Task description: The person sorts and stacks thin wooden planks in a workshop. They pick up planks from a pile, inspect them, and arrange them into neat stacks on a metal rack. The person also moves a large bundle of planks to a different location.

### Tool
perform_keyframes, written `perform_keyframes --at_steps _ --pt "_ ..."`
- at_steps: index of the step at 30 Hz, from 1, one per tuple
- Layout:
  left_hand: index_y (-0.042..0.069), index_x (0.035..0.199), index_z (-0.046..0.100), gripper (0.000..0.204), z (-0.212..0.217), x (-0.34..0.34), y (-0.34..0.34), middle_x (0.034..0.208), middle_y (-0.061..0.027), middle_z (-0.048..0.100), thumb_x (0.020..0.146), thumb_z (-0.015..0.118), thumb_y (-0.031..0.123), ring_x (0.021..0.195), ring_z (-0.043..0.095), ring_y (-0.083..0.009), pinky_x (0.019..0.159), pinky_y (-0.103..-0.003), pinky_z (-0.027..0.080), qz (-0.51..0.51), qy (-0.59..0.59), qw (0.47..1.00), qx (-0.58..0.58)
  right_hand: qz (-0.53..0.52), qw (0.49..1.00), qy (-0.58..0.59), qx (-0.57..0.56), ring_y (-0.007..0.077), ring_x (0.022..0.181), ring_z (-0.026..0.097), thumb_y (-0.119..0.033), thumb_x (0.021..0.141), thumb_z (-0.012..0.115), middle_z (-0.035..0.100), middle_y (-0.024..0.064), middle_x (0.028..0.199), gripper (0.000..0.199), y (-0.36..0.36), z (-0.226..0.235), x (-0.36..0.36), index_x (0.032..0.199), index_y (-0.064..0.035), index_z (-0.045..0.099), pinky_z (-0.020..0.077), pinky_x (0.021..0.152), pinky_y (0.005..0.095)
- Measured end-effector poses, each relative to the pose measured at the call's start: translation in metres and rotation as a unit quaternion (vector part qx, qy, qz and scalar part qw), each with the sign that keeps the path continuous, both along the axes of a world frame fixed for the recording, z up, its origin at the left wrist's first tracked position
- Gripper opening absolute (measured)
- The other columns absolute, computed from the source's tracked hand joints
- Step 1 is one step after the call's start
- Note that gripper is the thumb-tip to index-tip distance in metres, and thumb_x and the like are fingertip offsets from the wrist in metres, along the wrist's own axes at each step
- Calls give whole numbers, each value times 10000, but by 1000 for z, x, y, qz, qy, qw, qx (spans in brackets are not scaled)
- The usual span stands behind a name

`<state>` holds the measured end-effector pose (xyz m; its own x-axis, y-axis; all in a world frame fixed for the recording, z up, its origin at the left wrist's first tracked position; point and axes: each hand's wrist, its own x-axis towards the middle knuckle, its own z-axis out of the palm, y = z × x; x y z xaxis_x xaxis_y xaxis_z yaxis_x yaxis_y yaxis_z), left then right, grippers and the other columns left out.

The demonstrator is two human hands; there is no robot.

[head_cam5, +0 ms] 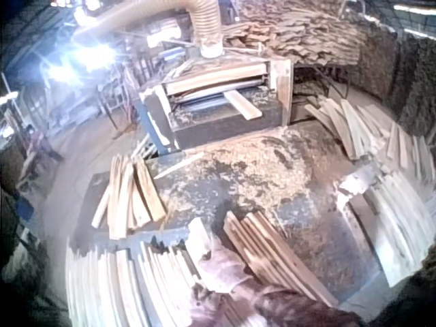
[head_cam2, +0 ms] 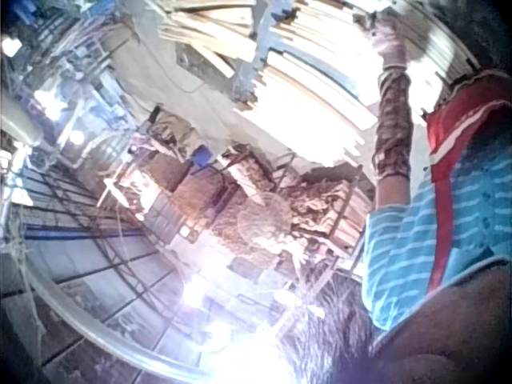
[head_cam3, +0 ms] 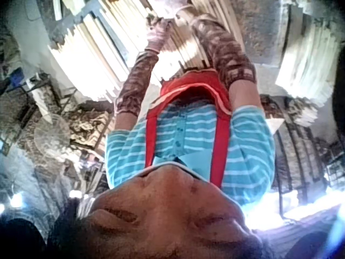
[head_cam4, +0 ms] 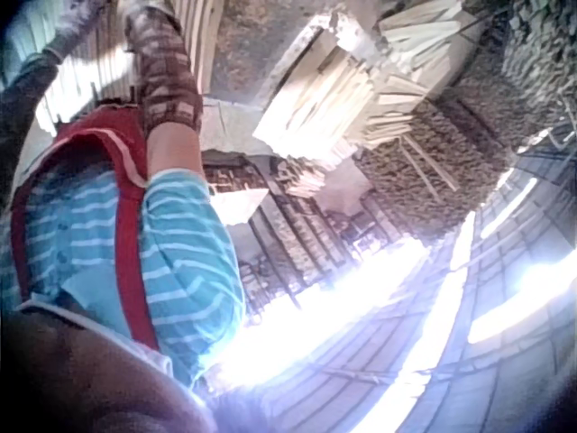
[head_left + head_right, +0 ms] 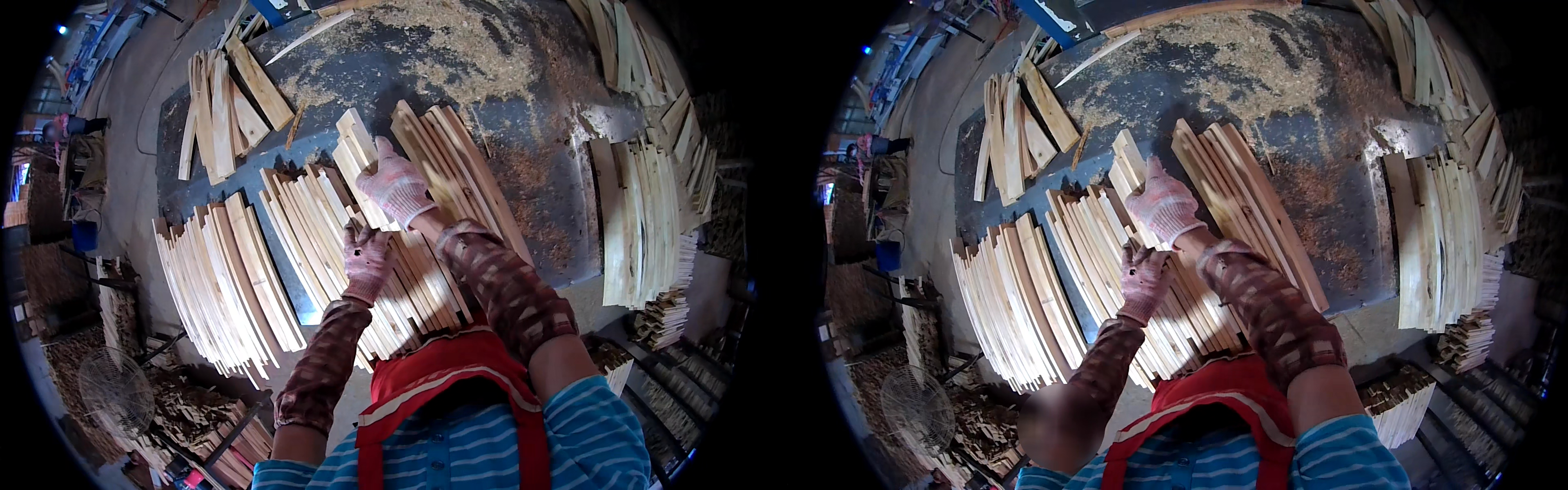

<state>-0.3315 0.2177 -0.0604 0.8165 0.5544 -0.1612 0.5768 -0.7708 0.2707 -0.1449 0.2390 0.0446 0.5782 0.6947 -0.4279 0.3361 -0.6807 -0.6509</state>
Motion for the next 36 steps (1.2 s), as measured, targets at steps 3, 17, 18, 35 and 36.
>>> perform_keyframes --at_steps 3,17,18,35,36 --pt "166 1044 671 285 7 -3 -4 1041 -55 668 763 711 181 1188 534 -259 1121 -580 292 -21 -87 996 9 -3 1000 24 1 417 983 683 -307 839 637 700 236 1036 556 10 -6 10 1276 -44 417 536 841 509" --pt "21 1278 588 463 -4 -21 40 1252 -212 622 958 587 356 1206 558 -401 1049 -483 434 206 -316 924 -65 140 989 -45 -9 424 911 676 -261 911 555 680 264 908 287 5 -95 -35 1070 -24 581 546 779 488" --pt "22 1296 572 490 -8 -13 47 1253 -215 616 981 558 396 1212 550 -406 1047 -490 431 235 -320 915 -66 165 986 -9 33 426 920 667 -266 906 557 677 257 914 277 -4 -84 -27 1047 -31 602 536 792 487" --pt "136 1066 681 358 41 82 60 1121 -73 684 865 531 391 1288 449 -301 1154 -592 164 -177 213 961 8 57 995 52 -62 400 993 655 -456 973 521 660 233 1075 444 -186 -101 -20 1222 -91 565 527 860 485" --pt "135 1077 673 355 39 78 58 1140 -66 680 877 521 386 1277 460 -291 1160 -592 151 -180 183 966 18 67 993 66 -78 401 1000 652 -450 971 522 663 233 1065 445 -182 -96 -14 1222 -84 563 525 869 484"
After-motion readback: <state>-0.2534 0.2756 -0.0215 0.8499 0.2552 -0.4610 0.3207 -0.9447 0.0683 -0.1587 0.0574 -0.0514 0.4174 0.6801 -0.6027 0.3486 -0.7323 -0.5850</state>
